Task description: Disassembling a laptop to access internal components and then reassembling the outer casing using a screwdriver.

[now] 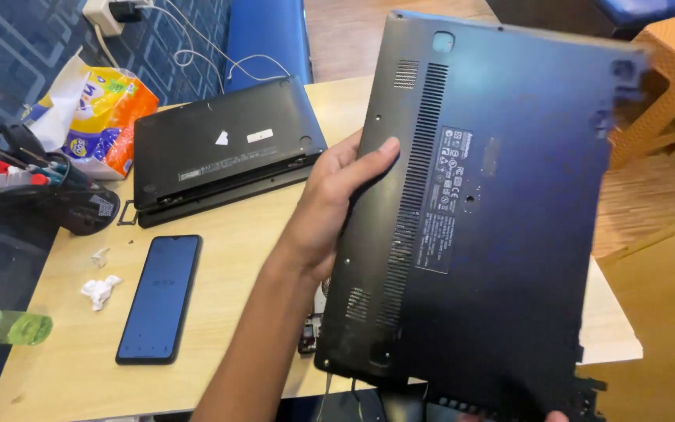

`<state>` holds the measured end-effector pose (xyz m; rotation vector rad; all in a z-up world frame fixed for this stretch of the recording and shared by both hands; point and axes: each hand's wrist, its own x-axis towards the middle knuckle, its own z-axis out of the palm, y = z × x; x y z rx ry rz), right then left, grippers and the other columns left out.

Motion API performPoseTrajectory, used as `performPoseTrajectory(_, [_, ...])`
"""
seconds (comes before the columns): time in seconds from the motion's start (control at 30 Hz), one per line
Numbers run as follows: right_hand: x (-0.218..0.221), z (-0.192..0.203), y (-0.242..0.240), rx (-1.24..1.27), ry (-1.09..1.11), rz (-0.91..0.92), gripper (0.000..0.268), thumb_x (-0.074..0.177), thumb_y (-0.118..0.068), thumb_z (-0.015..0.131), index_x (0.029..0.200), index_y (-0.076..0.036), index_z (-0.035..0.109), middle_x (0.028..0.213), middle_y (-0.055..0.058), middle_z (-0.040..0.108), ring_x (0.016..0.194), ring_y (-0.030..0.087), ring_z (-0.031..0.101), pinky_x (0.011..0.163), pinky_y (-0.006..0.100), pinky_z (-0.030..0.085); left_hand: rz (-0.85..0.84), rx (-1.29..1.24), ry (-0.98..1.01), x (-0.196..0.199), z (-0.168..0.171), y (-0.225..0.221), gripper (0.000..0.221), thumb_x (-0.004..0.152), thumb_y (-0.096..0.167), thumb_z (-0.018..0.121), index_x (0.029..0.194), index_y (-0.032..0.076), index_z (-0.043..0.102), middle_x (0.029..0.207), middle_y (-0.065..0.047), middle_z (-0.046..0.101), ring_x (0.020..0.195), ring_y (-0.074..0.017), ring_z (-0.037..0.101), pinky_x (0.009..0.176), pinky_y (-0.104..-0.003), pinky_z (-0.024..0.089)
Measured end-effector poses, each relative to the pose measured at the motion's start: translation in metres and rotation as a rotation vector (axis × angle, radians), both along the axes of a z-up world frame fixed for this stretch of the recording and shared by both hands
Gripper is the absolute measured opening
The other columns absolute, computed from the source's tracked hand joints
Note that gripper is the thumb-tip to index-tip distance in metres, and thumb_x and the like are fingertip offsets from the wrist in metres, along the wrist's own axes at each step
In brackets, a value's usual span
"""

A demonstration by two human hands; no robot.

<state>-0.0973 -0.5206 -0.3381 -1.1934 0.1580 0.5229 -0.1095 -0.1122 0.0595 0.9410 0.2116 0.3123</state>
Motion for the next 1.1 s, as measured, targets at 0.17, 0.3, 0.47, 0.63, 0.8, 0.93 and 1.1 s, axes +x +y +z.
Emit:
performPoseTrajectory(0.17, [0.087,0.011,-0.023,0.196,-0.058,0.298,0.050,0.080,0.010,0.058,0.130,0.003,0.060,0.135,0.031,0.062,0.105,0.052,0.068,0.088,0.055,0.049,-0.166,0.102,-0.053,0.002,0.012,0.030,0.040,0.089,0.016,0.071,0.123,-0.002,0.063,0.103,-0.016,0.074,0.084,-0.0227,0.072,0.076,-0.034,0.063])
performPoseTrajectory(0.3, [0.025,0.222,0.078,0.647,-0.472,0.662,0.058,0.116,-0.029,0.079,0.141,0.010,0.045,0.124,0.038,0.062,0.105,0.046,0.071,0.081,0.048,0.061,-0.188,0.324,-0.015,0.015,0.032,0.054,0.045,0.090,0.017,0.066,0.132,0.001,0.059,0.109,-0.014,0.074,0.083,-0.0205,0.074,0.072,-0.033,0.065])
performPoseTrajectory(0.47, [0.022,0.225,0.075,0.009,-0.548,0.055,0.025,0.097,-0.004,0.057,0.116,0.011,0.061,0.097,0.037,0.073,0.072,0.044,0.076,0.052,0.044,0.061,-0.418,0.894,0.374,0.047,0.037,0.082,0.025,0.091,0.016,0.063,0.116,0.013,0.064,0.097,-0.011,0.074,0.072,-0.0183,0.071,0.060,-0.029,0.057])
performPoseTrajectory(0.63, [0.033,0.282,0.117,-0.362,-0.710,-0.076,0.017,0.103,-0.002,0.053,0.117,0.005,0.058,0.130,0.027,0.066,0.116,0.031,0.065,0.095,0.038,0.053,-0.631,1.108,0.450,0.085,0.021,0.082,0.047,0.084,0.023,0.062,0.130,0.020,0.071,0.126,0.000,0.069,0.102,-0.0139,0.066,0.087,-0.026,0.052])
performPoseTrajectory(0.8, [0.058,0.303,0.141,-0.651,-0.613,-0.031,0.035,0.100,-0.012,0.055,0.135,-0.006,0.055,0.145,0.011,0.059,0.135,0.020,0.054,0.114,0.034,0.043,-0.792,1.056,0.426,0.117,-0.006,0.071,0.036,0.088,0.017,0.056,0.120,0.015,0.072,0.121,-0.002,0.073,0.105,-0.0159,0.070,0.089,-0.029,0.056])
performPoseTrajectory(0.93, [0.064,0.293,0.149,-0.708,-0.574,0.069,0.046,0.094,-0.016,0.060,0.140,-0.011,0.059,0.139,0.009,0.065,0.132,0.016,0.060,0.115,0.030,0.043,-0.793,1.314,0.436,0.145,-0.033,0.064,0.060,0.081,0.031,0.062,0.141,0.022,0.063,0.159,0.009,0.050,0.142,-0.0132,0.048,0.115,-0.030,0.033])
performPoseTrajectory(1.1, [0.060,0.293,0.153,-0.685,-0.544,0.049,0.045,0.092,-0.009,0.061,0.137,-0.004,0.060,0.142,0.013,0.063,0.134,0.018,0.059,0.119,0.029,0.042,-0.667,1.571,0.528,0.153,-0.056,0.049,0.055,0.083,0.043,0.067,0.135,0.027,0.068,0.134,-0.005,0.067,0.122,-0.0224,0.064,0.104,-0.037,0.044])
